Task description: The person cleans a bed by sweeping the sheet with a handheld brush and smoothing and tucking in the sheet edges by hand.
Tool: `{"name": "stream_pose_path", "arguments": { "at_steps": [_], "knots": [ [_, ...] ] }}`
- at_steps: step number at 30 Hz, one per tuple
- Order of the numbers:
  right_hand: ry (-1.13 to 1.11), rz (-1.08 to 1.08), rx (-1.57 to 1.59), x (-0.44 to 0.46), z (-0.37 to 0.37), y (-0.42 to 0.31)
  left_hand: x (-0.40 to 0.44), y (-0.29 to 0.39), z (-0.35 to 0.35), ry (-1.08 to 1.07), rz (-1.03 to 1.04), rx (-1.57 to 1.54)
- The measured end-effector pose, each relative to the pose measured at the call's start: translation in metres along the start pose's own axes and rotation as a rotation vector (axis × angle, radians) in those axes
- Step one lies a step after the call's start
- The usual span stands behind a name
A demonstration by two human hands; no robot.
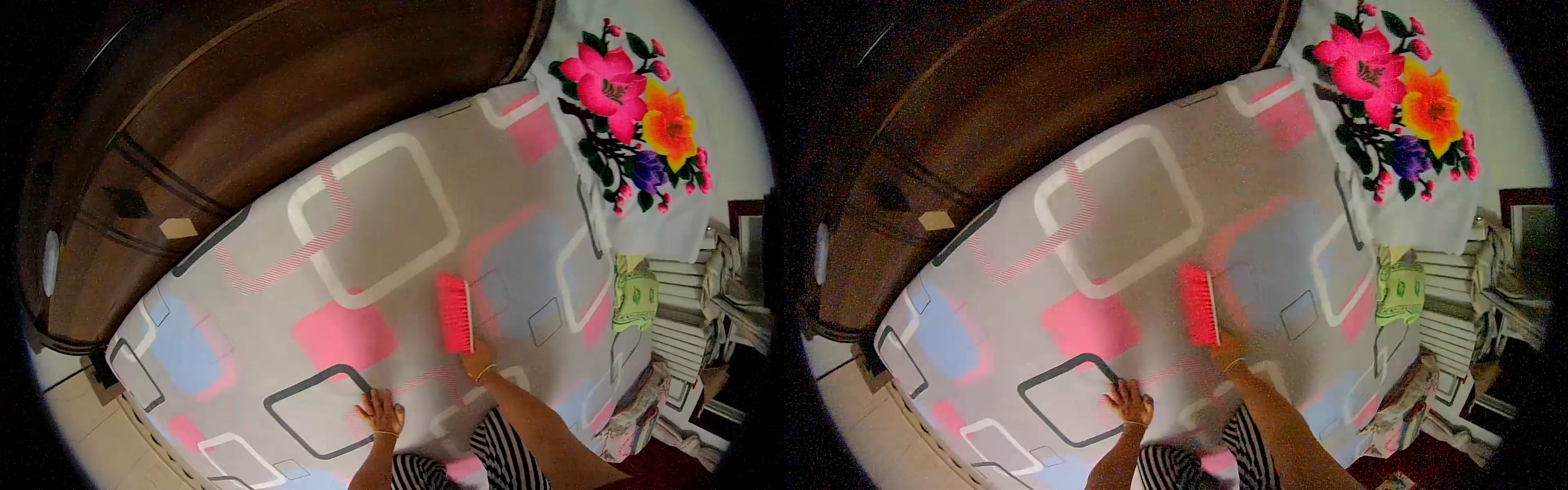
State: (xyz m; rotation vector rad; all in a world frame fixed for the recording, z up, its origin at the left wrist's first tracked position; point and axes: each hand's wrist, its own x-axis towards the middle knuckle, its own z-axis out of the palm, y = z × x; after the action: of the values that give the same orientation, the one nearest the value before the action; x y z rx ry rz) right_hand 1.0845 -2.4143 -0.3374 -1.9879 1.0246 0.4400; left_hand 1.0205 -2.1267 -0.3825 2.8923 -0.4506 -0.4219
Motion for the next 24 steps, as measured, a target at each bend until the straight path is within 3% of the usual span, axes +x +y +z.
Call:
{"name": "stream_pose_path", "arguments": {
  "at_steps": [2, 4, 9, 11, 12, 14, 15, 17, 18, 19, 21, 23, 24],
  "knots": [
    [0.130, -0.253, 0.046, 0.000, -0.006, 0.000, 0.000, 0.001, -0.003, -0.026, -0.014, 0.008],
    [-0.130, 0.005, -0.164, 0.004, -0.009, 0.013, 0.001, 0.005, -0.009, -0.022, -0.020, -0.010],
    [-0.137, 0.071, 0.114, -0.017, -0.027, -0.025, 0.001, 0.014, -0.019, 0.145, 0.017, 0.080],
    [-0.147, 0.085, 0.205, -0.022, -0.027, -0.015, 0.002, 0.022, -0.029, 0.116, -0.013, 0.098],
    [0.004, -0.232, 0.172, -0.015, -0.018, 0.003, 0.002, 0.027, -0.034, 0.078, -0.034, 0.102],
    [0.176, -0.542, 0.161, -0.007, -0.009, 0.032, 0.006, 0.036, -0.033, 0.090, -0.028, 0.127],
    [0.051, -0.412, 0.106, -0.004, -0.005, 0.047, 0.010, 0.047, -0.032, 0.160, -0.100, 0.064],
    [-0.074, -0.279, 0.073, -0.014, -0.005, 0.066, 0.025, 0.080, -0.043, 0.250, -0.184, -0.129],
    [-0.231, -0.185, 0.443, -0.020, -0.008, 0.072, 0.032, 0.103, -0.057, 0.246, -0.144, -0.090],
    [-0.385, -0.089, 0.810, -0.025, -0.012, 0.077, 0.048, 0.131, -0.075, 0.359, -0.003, -0.284],
    [-0.394, -0.054, 0.715, -0.047, -0.058, 0.070, 0.069, 0.188, -0.090, 0.296, 0.158, -0.421],
    [-0.410, -0.020, 0.618, -0.038, -0.090, 0.081, 0.093, 0.252, -0.111, 0.242, 0.152, -0.545],
    [-0.064, -0.417, 0.327, -0.021, -0.101, 0.099, 0.109, 0.275, -0.097, 0.286, 0.175, -0.591]
  ]
}}
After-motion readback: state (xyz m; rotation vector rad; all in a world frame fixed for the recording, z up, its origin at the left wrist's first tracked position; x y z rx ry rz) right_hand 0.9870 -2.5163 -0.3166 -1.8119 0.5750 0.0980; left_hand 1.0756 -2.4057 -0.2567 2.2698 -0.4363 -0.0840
